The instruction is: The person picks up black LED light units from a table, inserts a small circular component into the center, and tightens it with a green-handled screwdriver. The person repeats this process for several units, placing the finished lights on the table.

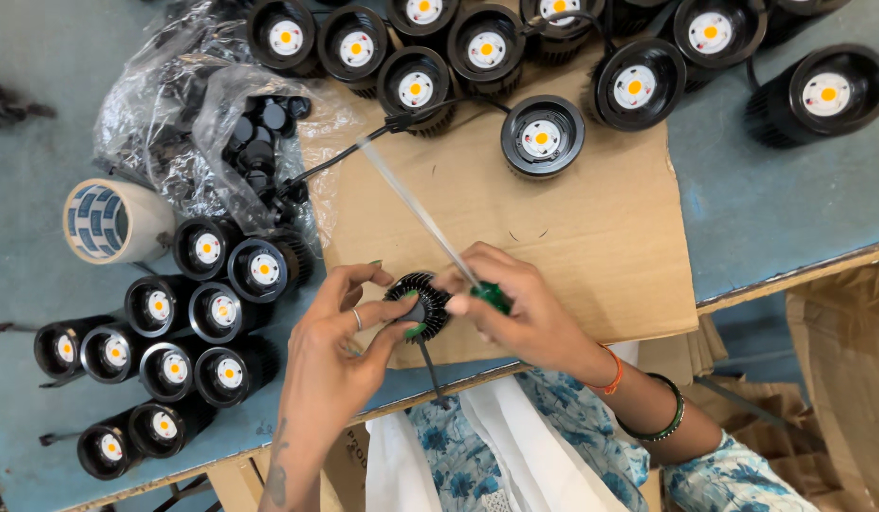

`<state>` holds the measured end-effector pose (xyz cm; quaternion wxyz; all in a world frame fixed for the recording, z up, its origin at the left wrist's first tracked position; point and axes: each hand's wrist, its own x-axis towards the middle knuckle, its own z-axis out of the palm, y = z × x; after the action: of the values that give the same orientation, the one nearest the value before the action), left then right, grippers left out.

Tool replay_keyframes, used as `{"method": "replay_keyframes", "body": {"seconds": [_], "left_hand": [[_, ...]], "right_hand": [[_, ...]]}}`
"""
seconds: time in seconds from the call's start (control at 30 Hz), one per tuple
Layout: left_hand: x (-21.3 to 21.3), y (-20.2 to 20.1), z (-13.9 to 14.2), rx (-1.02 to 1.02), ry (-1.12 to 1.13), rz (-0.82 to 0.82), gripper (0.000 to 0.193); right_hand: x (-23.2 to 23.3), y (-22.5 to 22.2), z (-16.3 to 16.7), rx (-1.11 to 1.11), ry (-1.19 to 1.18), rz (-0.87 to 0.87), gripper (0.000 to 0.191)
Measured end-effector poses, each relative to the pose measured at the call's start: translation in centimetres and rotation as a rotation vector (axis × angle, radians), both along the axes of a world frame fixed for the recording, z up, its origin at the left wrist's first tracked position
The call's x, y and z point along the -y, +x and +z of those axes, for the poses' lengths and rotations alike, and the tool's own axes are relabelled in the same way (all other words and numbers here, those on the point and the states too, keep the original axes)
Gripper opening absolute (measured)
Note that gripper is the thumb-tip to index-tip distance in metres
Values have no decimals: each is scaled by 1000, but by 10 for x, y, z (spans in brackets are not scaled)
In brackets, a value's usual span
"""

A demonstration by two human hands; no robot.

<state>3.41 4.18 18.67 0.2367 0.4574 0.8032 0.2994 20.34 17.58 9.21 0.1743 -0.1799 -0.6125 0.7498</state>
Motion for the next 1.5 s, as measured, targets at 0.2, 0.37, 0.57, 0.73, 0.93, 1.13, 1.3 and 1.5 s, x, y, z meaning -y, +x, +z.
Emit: {"method": "replay_keyframes", "body": {"seconds": [0.2,0.37,0.57,0.73,0.93,1.13,1.3,1.5], "left_hand": [[11,-16,-26,198,224,-83,35],[21,-21,-49,359,345,-90,36],[26,-29,-67,358,377,-103,37],[20,-36,-68,433,409,-154,40],[26,-38,-72,475,397,-135,42],[25,-46,-83,406,489,-167,38],[25,-46,-86,415,502,-146,33],[19,-50,-92,430,530,-179,36]], "right_hand": [[3,10,-2,-492,-158,-388,39],[-1,11,14,-444,-125,-454,38],[5,-9,37,-699,-160,-241,54],[23,-56,38,-727,-74,-121,52],[34,-59,32,-637,1,-109,54],[33,-63,22,-622,79,-170,55],[23,-52,47,-648,37,-138,54],[14,-38,36,-582,115,-112,54]]}}
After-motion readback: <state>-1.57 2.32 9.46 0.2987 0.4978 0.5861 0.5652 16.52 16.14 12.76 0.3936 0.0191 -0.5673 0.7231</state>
